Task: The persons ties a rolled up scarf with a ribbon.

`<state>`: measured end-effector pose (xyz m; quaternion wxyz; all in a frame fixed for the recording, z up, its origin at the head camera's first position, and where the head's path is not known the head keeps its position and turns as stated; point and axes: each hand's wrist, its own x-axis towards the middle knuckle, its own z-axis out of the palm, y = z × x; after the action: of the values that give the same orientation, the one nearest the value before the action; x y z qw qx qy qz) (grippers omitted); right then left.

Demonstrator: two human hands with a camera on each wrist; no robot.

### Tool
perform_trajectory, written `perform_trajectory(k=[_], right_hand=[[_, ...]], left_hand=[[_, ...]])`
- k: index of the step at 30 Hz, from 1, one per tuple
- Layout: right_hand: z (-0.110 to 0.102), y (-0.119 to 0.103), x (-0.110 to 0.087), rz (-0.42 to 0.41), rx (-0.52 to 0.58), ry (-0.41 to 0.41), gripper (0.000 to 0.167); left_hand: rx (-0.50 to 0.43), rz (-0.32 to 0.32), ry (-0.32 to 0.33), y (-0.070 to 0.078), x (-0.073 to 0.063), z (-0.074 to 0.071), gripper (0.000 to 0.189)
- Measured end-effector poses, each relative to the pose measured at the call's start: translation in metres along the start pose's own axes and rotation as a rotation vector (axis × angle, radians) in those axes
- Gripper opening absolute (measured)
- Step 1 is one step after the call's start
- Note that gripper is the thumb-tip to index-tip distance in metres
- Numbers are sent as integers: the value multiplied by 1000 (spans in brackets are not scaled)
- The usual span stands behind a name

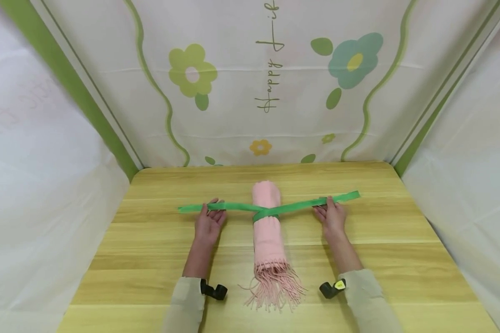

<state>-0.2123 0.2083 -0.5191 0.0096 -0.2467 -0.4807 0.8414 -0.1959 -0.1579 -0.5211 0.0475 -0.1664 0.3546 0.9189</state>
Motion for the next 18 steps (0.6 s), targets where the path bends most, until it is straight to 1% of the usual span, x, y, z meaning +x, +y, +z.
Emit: perform_trajectory(k=[5,7,9,11,13,14,16,18], right_hand=[[7,6,2,91,158,-151,46],[10,9,2,115,214,-205,52],[14,11,3,124,248,-237,53],[18,14,2,124,264,-236,49],[21,16,2,133,251,-232,39],[22,18,2,138,238,-224,32],[25,21,2,146,199,-223,22],[27,24,2,146,136,-245,18]], left_hand=[[-189,-33,-89,-14,4,6,47],[-237,-49,-107,-20,5,11,52],[-264,-67,-117,-26,7,15,54],[-298,-85,-115,-32,8,20,48],[-309,-100,-115,-39,9,25,35],[-306,-108,-128,-41,9,26,29],[-273,-109,-134,-46,9,30,22],[-219,-103,-135,-50,8,33,24]])
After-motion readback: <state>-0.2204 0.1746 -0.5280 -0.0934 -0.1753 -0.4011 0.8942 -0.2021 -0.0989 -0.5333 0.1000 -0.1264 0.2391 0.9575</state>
